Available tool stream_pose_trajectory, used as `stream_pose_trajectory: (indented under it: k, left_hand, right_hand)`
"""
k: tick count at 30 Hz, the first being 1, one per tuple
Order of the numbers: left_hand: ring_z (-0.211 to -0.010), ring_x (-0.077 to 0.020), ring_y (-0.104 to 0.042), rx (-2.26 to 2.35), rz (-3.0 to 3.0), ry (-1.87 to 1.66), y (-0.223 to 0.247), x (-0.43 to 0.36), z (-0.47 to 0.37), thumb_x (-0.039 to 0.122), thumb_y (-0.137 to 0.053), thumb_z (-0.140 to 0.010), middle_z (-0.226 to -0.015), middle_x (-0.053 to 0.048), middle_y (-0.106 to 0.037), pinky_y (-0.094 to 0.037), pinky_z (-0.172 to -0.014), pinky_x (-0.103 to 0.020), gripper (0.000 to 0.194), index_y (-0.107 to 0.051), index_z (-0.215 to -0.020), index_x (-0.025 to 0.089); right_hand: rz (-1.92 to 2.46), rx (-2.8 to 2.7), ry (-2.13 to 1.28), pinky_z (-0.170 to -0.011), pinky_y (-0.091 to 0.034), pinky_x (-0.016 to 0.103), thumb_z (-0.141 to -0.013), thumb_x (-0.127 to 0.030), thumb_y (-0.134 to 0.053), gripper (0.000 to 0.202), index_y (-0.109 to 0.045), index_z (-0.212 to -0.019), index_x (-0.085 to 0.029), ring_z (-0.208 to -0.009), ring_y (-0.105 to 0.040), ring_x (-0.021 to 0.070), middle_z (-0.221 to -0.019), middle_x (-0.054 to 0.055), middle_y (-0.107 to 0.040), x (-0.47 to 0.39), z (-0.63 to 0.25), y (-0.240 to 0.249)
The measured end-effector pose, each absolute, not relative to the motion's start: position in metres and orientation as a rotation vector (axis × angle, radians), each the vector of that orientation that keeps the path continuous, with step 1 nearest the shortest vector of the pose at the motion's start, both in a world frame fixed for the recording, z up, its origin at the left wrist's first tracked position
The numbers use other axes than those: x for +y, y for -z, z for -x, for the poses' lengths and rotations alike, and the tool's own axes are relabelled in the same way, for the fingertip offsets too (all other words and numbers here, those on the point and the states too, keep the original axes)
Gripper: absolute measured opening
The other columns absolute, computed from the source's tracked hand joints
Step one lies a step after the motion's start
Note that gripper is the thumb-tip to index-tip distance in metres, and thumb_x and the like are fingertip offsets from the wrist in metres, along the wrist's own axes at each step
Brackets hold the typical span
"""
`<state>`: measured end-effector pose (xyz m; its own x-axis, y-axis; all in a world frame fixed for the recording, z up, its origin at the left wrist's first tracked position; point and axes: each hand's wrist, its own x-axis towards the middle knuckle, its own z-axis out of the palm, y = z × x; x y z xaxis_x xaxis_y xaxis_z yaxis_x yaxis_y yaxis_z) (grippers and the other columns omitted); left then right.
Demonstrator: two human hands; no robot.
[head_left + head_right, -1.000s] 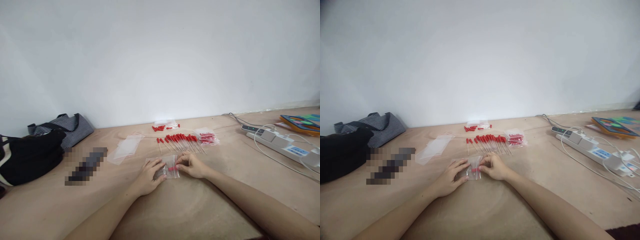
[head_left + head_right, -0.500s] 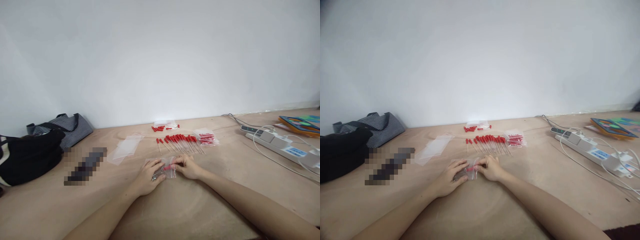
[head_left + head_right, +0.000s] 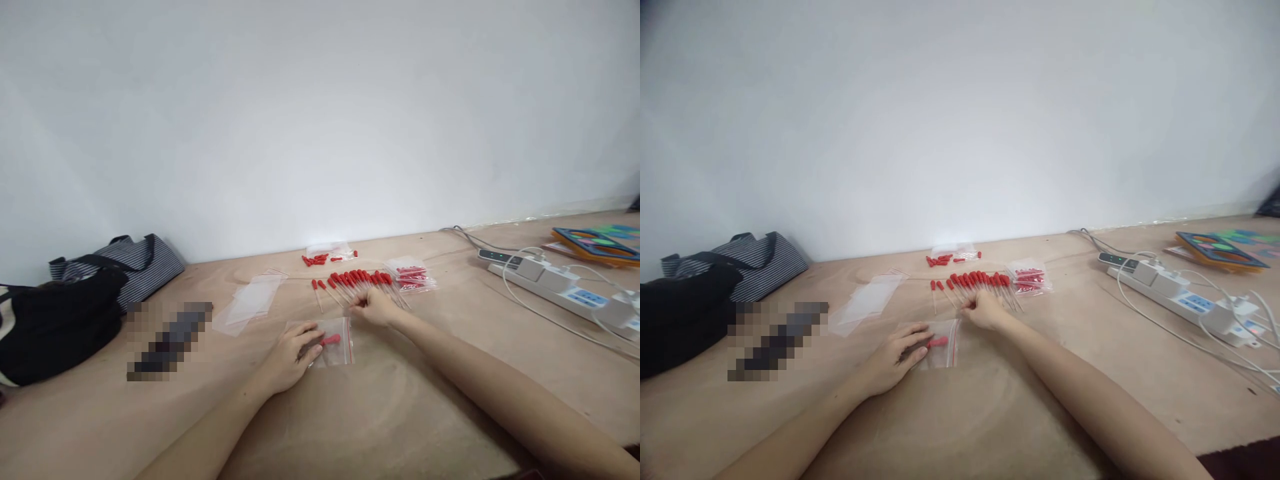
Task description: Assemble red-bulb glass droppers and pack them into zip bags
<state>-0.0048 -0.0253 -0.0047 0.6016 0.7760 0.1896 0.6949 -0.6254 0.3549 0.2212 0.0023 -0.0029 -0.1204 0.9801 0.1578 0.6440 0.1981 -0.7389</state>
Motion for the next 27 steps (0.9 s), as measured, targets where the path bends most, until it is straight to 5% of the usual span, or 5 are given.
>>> stream_pose_trajectory:
  k: [5, 11, 15, 23, 27]
  left_hand:
    - [-0.111, -0.0211, -0.046, 1.182, -2.574, -0.489, 0.007, -0.024, 0.006, 0.031, -0.042, -0.084, -0.121, -0.006, -0.051, -0.037, -0.095, -0.038, 0.032, -0.057, -0.110, 0.021]
    - [-0.113, -0.0208, -0.045, 1.158, -2.574, -0.466, 0.006, -0.025, 0.005, 0.031, -0.043, -0.083, -0.123, -0.007, -0.049, -0.036, -0.096, -0.038, 0.033, -0.055, -0.112, 0.020]
    - [-0.112, -0.0208, -0.045, 1.132, -2.577, -0.494, 0.007, -0.026, 0.006, 0.031, -0.045, -0.083, -0.122, -0.007, -0.050, -0.037, -0.095, -0.038, 0.032, -0.056, -0.111, 0.021]
    - [-0.114, -0.0217, -0.043, 1.184, -2.569, -0.466, 0.009, -0.026, 0.007, 0.034, -0.043, -0.083, -0.125, -0.007, -0.047, -0.035, -0.096, -0.040, 0.034, -0.054, -0.113, 0.022]
    - [-0.115, -0.0217, -0.042, 1.211, -2.574, -0.472, 0.010, -0.028, 0.002, 0.035, -0.041, -0.084, -0.125, -0.006, -0.047, -0.035, -0.096, -0.040, 0.034, -0.054, -0.113, 0.023]
  right_hand:
    - [1.733, -1.824, -0.514, -0.082, -0.033, 0.036, -0.065, -0.023, -0.057, 0.011, -0.063, -0.073, -0.017, -0.084, -0.056, 0.0212, -0.081, 0.006, -0.066, 0.034, -0.176, -0.014]
    - [1.907, -1.768, -0.534, -0.073, -0.042, 0.036, -0.070, -0.013, -0.051, 0.036, -0.049, -0.105, -0.005, -0.095, -0.055, 0.0296, -0.099, 0.022, -0.058, 0.061, -0.128, -0.014]
    - [1.905, -1.762, -0.607, -0.072, -0.042, 0.038, -0.070, -0.011, -0.050, 0.037, -0.044, -0.106, -0.003, -0.094, -0.055, 0.0317, -0.100, 0.026, -0.056, 0.066, -0.123, -0.014]
    - [1.561, -1.765, -0.726, -0.057, -0.044, 0.023, -0.074, -0.016, -0.045, 0.041, -0.031, -0.113, -0.014, -0.066, -0.057, 0.0131, -0.076, 0.002, -0.058, 0.033, -0.189, -0.024]
    - [1.277, -1.388, -0.899, -0.050, -0.044, 0.024, -0.069, -0.018, -0.047, 0.067, -0.010, -0.125, -0.017, -0.047, -0.053, 0.0115, -0.059, -0.007, -0.049, -0.001, -0.239, -0.002]
